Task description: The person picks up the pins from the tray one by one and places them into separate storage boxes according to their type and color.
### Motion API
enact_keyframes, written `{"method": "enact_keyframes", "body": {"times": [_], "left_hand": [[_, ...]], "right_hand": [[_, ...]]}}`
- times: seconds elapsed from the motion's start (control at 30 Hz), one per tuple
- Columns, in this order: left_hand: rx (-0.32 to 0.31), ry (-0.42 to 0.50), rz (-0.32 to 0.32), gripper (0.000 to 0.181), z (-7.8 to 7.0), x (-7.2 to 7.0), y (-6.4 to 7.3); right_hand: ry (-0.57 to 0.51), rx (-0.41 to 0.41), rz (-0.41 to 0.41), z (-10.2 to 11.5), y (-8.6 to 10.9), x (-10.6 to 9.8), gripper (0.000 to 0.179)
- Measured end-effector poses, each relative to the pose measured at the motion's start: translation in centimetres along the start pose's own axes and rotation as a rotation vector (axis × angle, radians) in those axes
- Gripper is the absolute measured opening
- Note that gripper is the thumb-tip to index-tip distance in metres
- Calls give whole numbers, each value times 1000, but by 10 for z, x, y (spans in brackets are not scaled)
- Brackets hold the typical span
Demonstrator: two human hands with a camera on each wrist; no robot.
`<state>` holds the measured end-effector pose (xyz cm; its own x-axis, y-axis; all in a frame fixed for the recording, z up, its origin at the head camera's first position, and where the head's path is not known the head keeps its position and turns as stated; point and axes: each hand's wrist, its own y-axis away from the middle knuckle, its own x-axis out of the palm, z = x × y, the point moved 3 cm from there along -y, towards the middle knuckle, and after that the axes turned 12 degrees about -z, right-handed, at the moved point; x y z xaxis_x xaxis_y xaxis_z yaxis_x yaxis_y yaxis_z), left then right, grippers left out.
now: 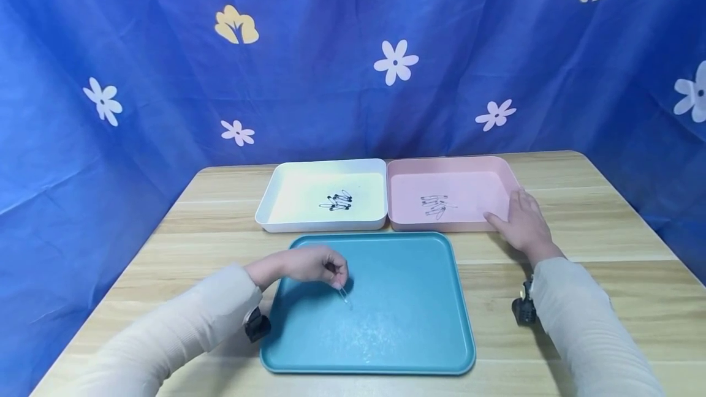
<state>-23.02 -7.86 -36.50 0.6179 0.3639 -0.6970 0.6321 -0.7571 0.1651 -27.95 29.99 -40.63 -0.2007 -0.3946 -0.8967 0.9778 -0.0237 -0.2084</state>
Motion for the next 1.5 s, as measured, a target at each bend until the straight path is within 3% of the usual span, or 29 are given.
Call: {"method": "enact_keyframes", "body": {"times": [0.33,0.43,0.67,1.0,1.2,1.5], "left_hand": [[78,-41,-115,7,-13,-6,-36],[68,-18,-144,6,-18,-7,-50],[30,88,-291,5,-29,-14,-89],[-121,205,-487,5,-25,-12,-137],[-152,241,-551,6,-26,-11,-156],[-153,199,-623,8,-26,-9,-183]], "right_hand": [[-4,-27,-23,-2,-2,1,90],[-3,-28,-25,-2,-1,1,90],[5,-28,-27,-3,0,-2,90],[19,-43,-6,-1,-1,-3,88],[34,-53,11,0,-2,-2,86],[31,-53,8,-1,-1,-2,86]]}}
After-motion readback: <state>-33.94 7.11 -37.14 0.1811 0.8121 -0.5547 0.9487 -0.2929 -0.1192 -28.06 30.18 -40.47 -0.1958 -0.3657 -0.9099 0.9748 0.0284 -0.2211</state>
